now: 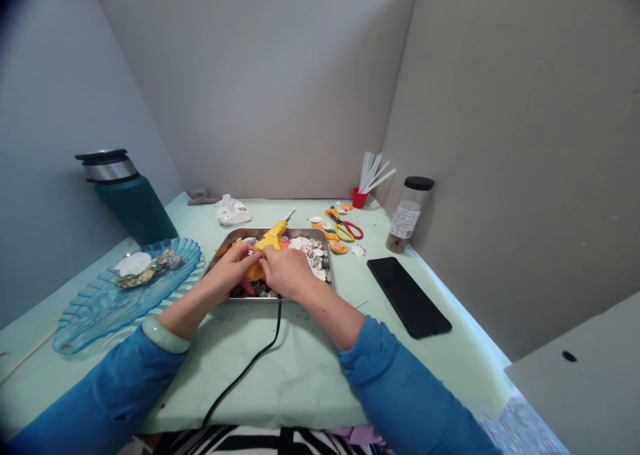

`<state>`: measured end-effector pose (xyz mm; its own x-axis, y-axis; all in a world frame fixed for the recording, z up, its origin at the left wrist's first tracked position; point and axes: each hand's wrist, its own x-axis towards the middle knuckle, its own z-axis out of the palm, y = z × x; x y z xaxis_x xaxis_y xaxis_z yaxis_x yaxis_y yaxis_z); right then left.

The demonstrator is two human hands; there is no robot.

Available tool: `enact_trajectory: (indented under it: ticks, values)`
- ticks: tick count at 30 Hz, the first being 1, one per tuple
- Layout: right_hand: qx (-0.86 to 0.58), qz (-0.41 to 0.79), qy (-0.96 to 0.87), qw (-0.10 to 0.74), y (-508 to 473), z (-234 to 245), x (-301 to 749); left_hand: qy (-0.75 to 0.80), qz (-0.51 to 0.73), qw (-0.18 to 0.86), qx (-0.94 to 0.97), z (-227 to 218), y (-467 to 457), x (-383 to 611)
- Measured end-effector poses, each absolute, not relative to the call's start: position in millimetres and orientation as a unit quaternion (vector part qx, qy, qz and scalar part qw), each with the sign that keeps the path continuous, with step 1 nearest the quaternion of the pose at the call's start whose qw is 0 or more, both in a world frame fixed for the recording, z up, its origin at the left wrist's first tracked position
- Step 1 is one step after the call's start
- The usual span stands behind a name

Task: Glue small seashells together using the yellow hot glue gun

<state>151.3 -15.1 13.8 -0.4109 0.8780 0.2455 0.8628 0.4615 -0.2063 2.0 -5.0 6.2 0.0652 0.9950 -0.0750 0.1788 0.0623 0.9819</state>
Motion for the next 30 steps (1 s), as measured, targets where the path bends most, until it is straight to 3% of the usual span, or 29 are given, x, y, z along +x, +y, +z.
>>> enact_trajectory:
  ticks: [30]
  values:
    - [-0.519, 0.017, -0.841, 0.154, -14.1, 12.4, 151.3, 0.552, 0.399, 0.459, 0.57, 4.7, -4.0, 2.5]
